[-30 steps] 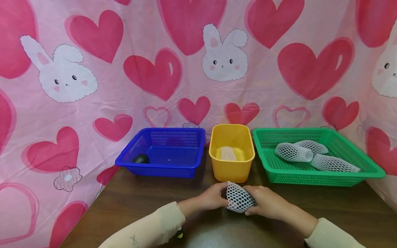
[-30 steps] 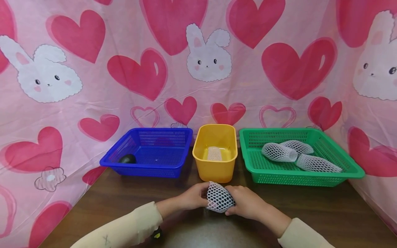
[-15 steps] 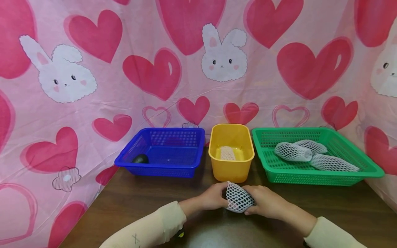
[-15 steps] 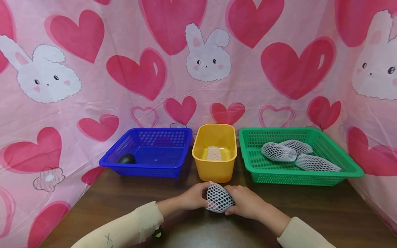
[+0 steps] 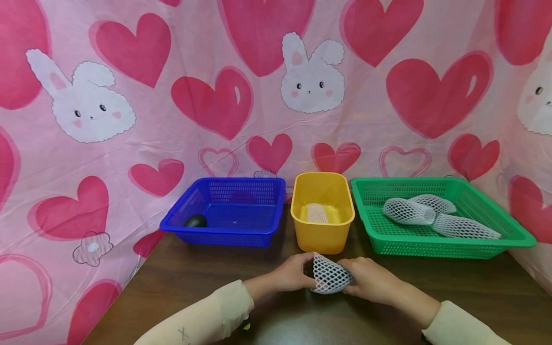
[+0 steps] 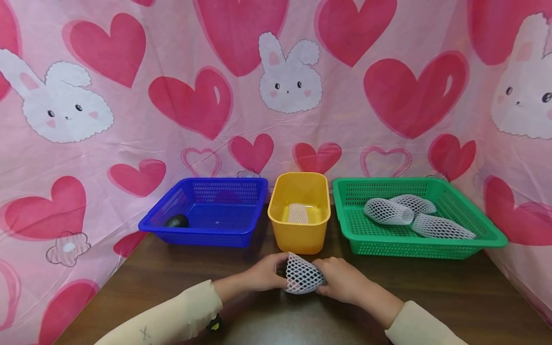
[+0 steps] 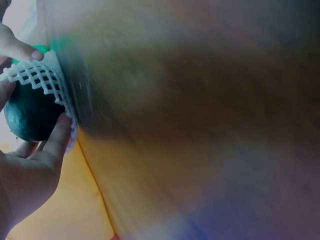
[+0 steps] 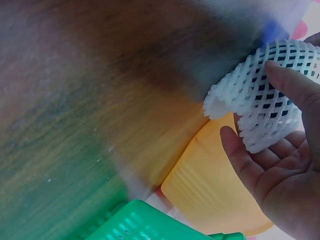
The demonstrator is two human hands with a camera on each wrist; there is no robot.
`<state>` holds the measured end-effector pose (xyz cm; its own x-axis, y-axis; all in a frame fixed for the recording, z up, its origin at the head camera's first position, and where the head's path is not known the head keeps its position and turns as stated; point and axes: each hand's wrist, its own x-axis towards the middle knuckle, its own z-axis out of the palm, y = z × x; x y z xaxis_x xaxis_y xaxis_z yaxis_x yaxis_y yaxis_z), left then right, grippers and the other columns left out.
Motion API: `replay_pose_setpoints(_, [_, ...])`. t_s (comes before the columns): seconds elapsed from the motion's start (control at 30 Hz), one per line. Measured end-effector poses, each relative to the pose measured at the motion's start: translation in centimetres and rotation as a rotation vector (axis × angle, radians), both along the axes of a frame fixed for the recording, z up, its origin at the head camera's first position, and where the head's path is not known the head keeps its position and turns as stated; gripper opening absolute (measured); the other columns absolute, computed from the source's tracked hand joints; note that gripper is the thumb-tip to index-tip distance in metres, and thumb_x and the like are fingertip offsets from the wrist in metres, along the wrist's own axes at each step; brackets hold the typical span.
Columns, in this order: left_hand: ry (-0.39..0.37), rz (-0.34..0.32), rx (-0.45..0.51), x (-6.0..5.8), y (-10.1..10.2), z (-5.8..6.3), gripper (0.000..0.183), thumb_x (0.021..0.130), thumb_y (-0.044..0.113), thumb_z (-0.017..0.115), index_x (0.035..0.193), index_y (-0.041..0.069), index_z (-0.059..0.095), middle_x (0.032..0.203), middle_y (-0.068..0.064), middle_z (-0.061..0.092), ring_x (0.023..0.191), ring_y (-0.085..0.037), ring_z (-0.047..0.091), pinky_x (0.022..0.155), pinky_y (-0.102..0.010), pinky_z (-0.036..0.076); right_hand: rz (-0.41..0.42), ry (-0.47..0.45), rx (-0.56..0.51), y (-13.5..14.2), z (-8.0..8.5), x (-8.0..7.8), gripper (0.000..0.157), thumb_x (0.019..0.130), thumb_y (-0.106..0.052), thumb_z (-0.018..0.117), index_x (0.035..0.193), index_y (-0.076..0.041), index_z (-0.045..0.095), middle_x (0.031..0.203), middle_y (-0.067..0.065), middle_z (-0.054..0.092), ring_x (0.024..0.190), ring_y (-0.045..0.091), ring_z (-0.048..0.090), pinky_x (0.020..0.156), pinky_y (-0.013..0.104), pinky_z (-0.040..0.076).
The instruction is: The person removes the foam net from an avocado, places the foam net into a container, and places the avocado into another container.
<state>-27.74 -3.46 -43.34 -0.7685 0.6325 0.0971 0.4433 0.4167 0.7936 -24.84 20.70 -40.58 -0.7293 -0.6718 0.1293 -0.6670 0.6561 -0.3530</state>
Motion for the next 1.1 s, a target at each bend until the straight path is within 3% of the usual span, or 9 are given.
replay_pose_setpoints(0.37, [0.009,0.087,-0.036,-0.3,-1.3,0.5,0.057,0.074,0.02,0.085,0.123,0.003,0.061,0.116,-0.002,0.065,0.104,-0.009,0.057,0.092,-0.024,0.043,-0.018,0.078,-0.025,0.2,-0.1,-0.6,0.024,0.078,-0.016,0.082,0.097,-0.008,0.07,0.085,-0.008,0.067,0.071,0.001,0.058,0.065,0.028,0.053])
replay_pose_setpoints(1.1, [-0.054,0.098,-0.058,-0.5,-2.8,0.6,0.054,0.075,0.028,0.085,0.122,0.015,0.063,0.116,0.005,0.062,0.1,-0.009,0.057,0.086,-0.027,0.046,-0.036,0.099,-0.038,0.6,0.1,-0.7,0.021,0.078,-0.017,0.081,0.095,-0.012,0.07,0.084,-0.011,0.065,0.071,0.0,0.055,0.064,0.028,0.052])
